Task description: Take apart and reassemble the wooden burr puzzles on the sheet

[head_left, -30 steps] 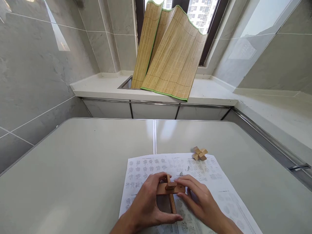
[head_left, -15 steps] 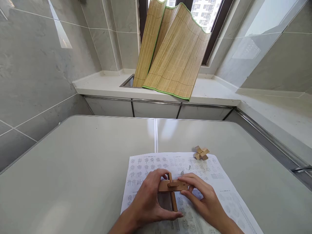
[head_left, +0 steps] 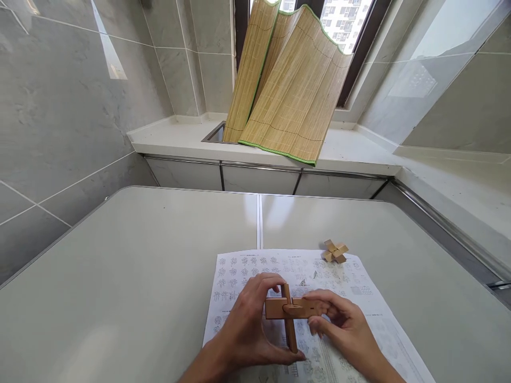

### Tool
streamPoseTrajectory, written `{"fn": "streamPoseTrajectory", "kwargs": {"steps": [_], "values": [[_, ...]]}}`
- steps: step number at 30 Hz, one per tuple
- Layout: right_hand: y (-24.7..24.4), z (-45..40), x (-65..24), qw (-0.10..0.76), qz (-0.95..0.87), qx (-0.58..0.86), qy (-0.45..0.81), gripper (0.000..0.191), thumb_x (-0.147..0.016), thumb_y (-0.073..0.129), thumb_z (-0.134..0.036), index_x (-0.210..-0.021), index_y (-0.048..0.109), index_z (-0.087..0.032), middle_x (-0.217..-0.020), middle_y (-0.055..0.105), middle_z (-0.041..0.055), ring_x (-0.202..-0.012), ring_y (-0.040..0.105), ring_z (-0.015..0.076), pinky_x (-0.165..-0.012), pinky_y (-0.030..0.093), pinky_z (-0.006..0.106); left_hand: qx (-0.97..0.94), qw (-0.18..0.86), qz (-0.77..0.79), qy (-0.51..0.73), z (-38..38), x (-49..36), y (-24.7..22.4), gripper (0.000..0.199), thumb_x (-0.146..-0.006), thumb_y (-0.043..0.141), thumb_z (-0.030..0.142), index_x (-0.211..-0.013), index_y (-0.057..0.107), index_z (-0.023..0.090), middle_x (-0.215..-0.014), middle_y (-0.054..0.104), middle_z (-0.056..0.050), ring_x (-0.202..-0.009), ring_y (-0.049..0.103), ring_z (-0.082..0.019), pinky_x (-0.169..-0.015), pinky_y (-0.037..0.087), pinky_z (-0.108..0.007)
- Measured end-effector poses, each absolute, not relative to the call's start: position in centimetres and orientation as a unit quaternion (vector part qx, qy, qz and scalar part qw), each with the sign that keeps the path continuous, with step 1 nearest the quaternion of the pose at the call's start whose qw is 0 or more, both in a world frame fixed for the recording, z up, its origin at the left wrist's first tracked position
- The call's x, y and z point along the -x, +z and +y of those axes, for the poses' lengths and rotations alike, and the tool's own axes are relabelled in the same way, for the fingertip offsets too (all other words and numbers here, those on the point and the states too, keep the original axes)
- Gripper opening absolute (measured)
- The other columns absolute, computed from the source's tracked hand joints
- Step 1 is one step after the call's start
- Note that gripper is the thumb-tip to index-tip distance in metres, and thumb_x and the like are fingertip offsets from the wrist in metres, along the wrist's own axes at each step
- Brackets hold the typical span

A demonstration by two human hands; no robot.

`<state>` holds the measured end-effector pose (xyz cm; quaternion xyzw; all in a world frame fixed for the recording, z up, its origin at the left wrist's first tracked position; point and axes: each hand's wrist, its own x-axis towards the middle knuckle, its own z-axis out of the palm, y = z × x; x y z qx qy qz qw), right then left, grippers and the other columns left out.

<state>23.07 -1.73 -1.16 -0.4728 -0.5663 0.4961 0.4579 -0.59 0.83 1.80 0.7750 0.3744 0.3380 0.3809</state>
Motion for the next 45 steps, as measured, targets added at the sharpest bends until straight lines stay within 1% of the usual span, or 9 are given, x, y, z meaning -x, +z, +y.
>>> {"fn": "streamPoseTrajectory", "kwargs": {"steps": [3, 10, 19, 23, 29, 32, 35, 41, 45], "values": [[-1.5, -2.0, -23.2, 0.436, -0.508, 0.461, 0.582, 0.04, -0.084, 0.087, -0.052, -0.107, 0.078, -0.021, -0.057, 0.072, 0.0003, -0.049, 0.066, 0.0179, -0.052, 0.057, 0.028, -0.756, 0.41, 0.361, 0.36, 0.5, 0.3, 1.4, 0.089, -0.05, 0.1, 0.039, -0.124, 0.052, 0.028, -0.124, 0.061, -0.007, -0.113, 0.062, -0.03, -0.097, 0.056, -0.042], [-1.9, -1.9, -23.5, 0.438, -0.469, 0.41, 0.648, 0.04, -0.085, 0.087, -0.049, -0.106, 0.071, -0.02, -0.059, 0.073, 0.0017, -0.048, 0.068, 0.0188, -0.049, 0.054, 0.028, -0.762, 0.385, 0.368, 0.369, 0.0, -0.1, 1.4, 0.097, -0.047, 0.099, 0.027, -0.129, 0.048, 0.029, -0.129, 0.059, -0.008, -0.12, 0.06, -0.033, -0.101, 0.055, -0.045], [-2.4, -2.2, -23.8, 0.496, -0.447, 0.414, 0.618, 0.047, -0.086, 0.08, -0.062, -0.11, 0.067, -0.024, -0.053, 0.063, -0.0037, -0.038, 0.053, 0.0149, -0.044, 0.043, 0.027, -0.781, 0.371, 0.369, 0.341, 0.2, 0.3, 1.3, 0.093, -0.05, 0.099, 0.028, -0.128, 0.05, 0.029, -0.129, 0.061, -0.008, -0.12, 0.061, -0.033, -0.102, 0.054, -0.044], [-1.5, -1.8, -24.0, 0.536, -0.435, 0.446, 0.57, 0.041, -0.092, 0.075, -0.059, -0.116, 0.065, -0.027, -0.056, 0.062, -0.0049, -0.043, 0.05, 0.0136, -0.052, 0.045, 0.028, -0.764, 0.391, 0.376, 0.349, 0.1, 0.1, 1.0, 0.096, -0.05, 0.101, 0.034, -0.132, 0.051, 0.028, -0.128, 0.062, -0.009, -0.114, 0.062, -0.031, -0.101, 0.055, -0.044], [-1.0, -0.7, -23.4, 0.496, -0.478, 0.566, 0.452, 0.046, -0.096, 0.07, -0.057, -0.126, 0.065, -0.023, -0.066, 0.067, -0.0013, -0.061, 0.06, 0.0185, -0.063, 0.051, 0.031, -0.693, 0.467, 0.41, 0.364, 0.4, 0.3, 1.2, 0.088, -0.056, 0.096, 0.057, -0.129, 0.06, 0.025, -0.118, 0.068, -0.008, -0.104, 0.065, -0.03, -0.098, 0.054, -0.044], [-1.5, -0.7, -23.1, 0.453, -0.522, 0.59, 0.418, 0.046, -0.096, 0.069, -0.057, -0.125, 0.067, -0.022, -0.078, 0.072, 0.002, -0.074, 0.067, 0.0219, -0.071, 0.055, 0.033, -0.643, 0.555, 0.382, 0.365, 0.7, 0.5, 1.6, 0.084, -0.068, 0.08, 0.079, -0.13, 0.064, 0.024, -0.117, 0.071, -0.01, -0.107, 0.068, -0.033, -0.101, 0.054, -0.047], [-2.0, -1.0, -22.7, 0.406, -0.577, 0.595, 0.386, 0.042, -0.099, 0.065, -0.056, -0.124, 0.068, -0.023, -0.085, 0.073, 0.0033, -0.076, 0.067, 0.0219, -0.066, 0.055, 0.031, -0.579, 0.645, 0.336, 0.368, 0.9, 0.7, 1.9, 0.092, -0.073, 0.061, 0.094, -0.132, 0.066, 0.024, -0.121, 0.073, -0.012, -0.119, 0.067, -0.038, -0.105, 0.053, -0.052], [-2.3, -1.5, -22.2, 0.353, -0.674, 0.565, 0.32, 0.032, -0.104, 0.06, -0.05, -0.123, 0.068, -0.027, -0.085, 0.07, 0.0017, -0.062, 0.06, 0.0185, -0.053, 0.051, 0.029, -0.471, 0.723, 0.291, 0.413, 0.9, 0.9, 1.4, 0.088, -0.081, 0.062, 0.087, -0.138, 0.067, 0.019, -0.133, 0.072, -0.016, -0.131, 0.06, -0.042, -0.118, 0.039, -0.057], [-2.7, -1.6, -22.2, 0.354, -0.722, 0.527, 0.275, 0.026, -0.106, 0.058, -0.042, -0.128, 0.064, -0.03, -0.106, 0.074, 0.0065, -0.08, 0.069, 0.0236, -0.067, 0.059, 0.034, -0.401, 0.768, 0.223, 0.447, 0.9, 0.6, 0.8, 0.077, -0.092, 0.061, 0.076, -0.137, 0.068, 0.015, -0.132, 0.072, -0.019, -0.13, 0.06, -0.041, -0.116, 0.039, -0.054]]}}
